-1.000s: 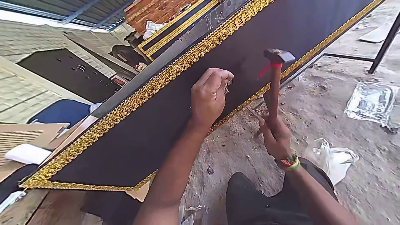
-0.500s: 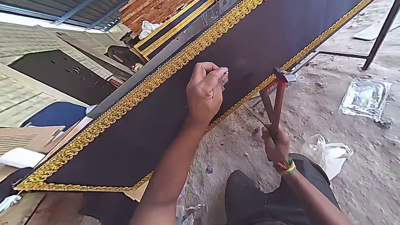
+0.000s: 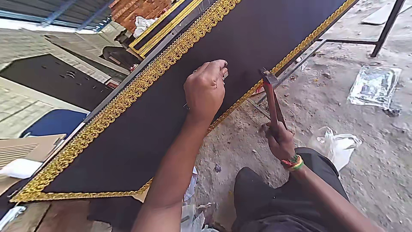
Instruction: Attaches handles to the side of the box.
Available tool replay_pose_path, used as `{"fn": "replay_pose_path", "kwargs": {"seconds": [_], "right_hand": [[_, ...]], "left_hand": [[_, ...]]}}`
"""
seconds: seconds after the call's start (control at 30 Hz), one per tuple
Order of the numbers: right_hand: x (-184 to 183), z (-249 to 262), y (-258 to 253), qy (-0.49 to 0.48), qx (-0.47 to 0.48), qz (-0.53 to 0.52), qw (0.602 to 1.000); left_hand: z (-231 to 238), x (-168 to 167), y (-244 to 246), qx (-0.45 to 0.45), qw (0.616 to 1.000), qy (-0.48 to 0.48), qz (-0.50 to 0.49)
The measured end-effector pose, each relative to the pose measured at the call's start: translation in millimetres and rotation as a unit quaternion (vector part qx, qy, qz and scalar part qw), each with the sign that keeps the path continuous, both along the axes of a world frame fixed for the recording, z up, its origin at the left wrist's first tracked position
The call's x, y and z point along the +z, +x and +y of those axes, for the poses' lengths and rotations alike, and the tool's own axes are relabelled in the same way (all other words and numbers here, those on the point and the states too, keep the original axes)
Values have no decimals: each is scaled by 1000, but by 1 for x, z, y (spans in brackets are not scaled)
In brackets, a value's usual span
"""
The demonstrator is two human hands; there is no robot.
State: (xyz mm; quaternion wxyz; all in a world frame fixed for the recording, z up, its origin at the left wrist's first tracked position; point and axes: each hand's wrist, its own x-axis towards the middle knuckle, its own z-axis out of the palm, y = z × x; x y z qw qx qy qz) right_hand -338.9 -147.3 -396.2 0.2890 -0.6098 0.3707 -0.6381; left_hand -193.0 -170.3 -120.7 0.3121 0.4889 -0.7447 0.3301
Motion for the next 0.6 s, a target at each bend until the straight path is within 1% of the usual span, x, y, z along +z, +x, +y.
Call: {"fn": "replay_pose_path", "kwargs": {"seconds": [0.13, 0.3, 0.37, 0.5, 0.6], "right_hand": [[12, 4, -3, -15, 1, -4, 1000], [42, 11, -14, -21, 8, -84, 996], [50, 13, -20, -49, 18, -101, 994], [61, 21, -24, -112, -16, -25, 993], [64, 29, -17, -114, -46, 30, 992]], "left_hand": [[0, -2, 1, -14, 1000, -12, 5], [2, -2, 1, -13, 1000, -6, -4], [0, -2, 1, -18, 1000, -9, -6], [2, -2, 3, -34, 999, 11, -3], [7, -1, 1, -36, 999, 31, -9]]}}
